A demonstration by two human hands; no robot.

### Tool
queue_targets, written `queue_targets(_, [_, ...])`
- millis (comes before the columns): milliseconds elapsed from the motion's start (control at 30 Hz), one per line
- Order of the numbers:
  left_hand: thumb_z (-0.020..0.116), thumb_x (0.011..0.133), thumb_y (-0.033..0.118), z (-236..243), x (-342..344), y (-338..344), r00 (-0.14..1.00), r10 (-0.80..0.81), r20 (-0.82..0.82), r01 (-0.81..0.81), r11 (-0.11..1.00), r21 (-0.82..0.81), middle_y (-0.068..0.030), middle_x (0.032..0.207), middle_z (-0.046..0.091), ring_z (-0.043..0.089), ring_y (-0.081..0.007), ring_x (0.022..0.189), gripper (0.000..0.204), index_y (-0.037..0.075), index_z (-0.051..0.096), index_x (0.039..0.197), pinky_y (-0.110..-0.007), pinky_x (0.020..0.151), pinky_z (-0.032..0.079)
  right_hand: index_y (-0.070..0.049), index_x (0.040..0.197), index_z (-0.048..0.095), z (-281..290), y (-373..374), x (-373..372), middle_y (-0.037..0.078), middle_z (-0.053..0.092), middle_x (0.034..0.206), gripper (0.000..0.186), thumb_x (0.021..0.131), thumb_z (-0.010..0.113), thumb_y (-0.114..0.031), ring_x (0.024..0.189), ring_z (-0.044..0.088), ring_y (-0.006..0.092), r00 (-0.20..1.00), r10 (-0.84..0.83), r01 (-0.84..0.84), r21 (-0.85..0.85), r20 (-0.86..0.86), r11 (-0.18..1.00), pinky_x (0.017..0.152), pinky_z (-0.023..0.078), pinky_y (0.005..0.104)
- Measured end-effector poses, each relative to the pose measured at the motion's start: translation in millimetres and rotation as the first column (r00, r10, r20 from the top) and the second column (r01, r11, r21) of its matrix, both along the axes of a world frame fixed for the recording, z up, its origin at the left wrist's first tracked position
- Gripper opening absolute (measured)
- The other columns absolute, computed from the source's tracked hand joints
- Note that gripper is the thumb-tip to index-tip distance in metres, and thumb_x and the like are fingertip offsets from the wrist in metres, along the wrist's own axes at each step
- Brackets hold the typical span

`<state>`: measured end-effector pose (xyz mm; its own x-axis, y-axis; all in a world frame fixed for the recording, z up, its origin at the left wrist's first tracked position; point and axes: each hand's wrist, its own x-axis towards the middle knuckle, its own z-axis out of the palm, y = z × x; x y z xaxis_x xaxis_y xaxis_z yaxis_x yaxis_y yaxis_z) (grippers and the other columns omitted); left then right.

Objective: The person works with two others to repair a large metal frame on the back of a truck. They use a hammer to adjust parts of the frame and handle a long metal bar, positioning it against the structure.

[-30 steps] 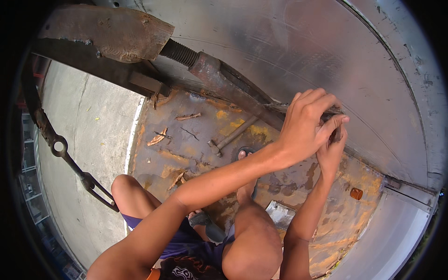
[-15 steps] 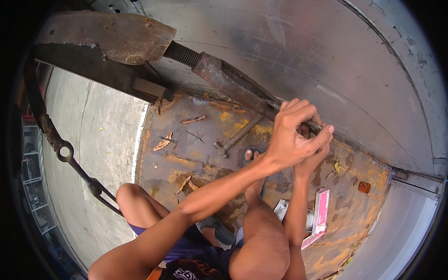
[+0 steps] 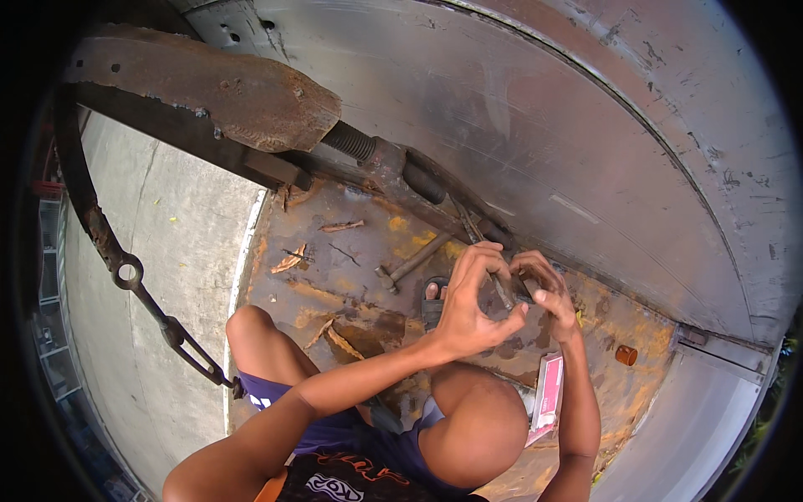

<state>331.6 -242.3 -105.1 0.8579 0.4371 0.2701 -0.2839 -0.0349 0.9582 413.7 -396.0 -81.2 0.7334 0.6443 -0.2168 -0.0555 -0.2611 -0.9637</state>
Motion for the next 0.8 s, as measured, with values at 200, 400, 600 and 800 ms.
queue_targets(200, [0.078, 0.073, 0.009, 23, -17, -22, 0.851, -0.059, -0.522, -0.18, 0.901, -0.395, -0.0175, 0.115, 0.051, 0.053, -0.0247, 0.109, 0.086, -0.006, 0.026, 0.14, -0.039, 0.096, 0.044, 0.006, 0.122, 0.061, -18, 39, 40, 0.023, 0.061, 0.115, 0.088, 0.094, 0.037, -0.074, 0.113, 0.056, 0.0327, 0.989, 0.033, -0.13, -0.756, -0.143, 0.641, 0.103, 0.039, 0.0412])
queue_targets(400, [0.072, 0.072, 0.006, 31, 17, 2, 0.693, -0.55, -0.466, -0.159, 0.514, -0.843, -0.0104, 0.09, 0.061, 0.059, -0.0151, 0.083, 0.053, -0.009, 0.048, 0.117, -0.032, 0.077, 0.049, -0.022, 0.152, 0.041, -31, 40, 24, 0.03, 0.048, 0.13, 0.072, 0.097, 0.035, -0.07, 0.12, 0.047, 0.0364, 0.977, 0.198, -0.201, -0.689, -0.084, 0.697, 0.114, 0.03, 0.0454])
queue_targets(600, [0.065, 0.074, 0.011, 33, 11, 11, 0.713, -0.508, -0.483, -0.045, 0.654, -0.755, -0.0077, 0.083, 0.058, 0.056, -0.0165, 0.074, 0.033, -0.006, 0.056, 0.1, -0.031, 0.065, 0.046, -0.024, 0.148, 0.04, -37, 32, 26, 0.017, 0.052, 0.119, 0.076, 0.089, 0.051, -0.07, 0.096, 0.051, 0.0223, 0.848, -0.235, -0.205, -0.703, -0.475, 0.681, 0.076, 0.043, 0.0402])
queue_targets(800, [0.066, 0.073, 0.012, 11, 6, 1, 0.777, -0.423, -0.466, -0.02, 0.723, -0.69, -0.0063, 0.079, 0.057, 0.054, -0.014, 0.07, 0.032, -0.006, 0.056, 0.098, -0.028, 0.059, 0.043, -0.011, 0.101, 0.071, -42, 33, 6, 0.004, 0.06, 0.078, 0.061, 0.088, 0.059, -0.069, 0.073, 0.052, 0.0162, 0.803, -0.516, 0.193, -0.689, -0.299, 0.699, 0.061, 0.037, 0.0344])
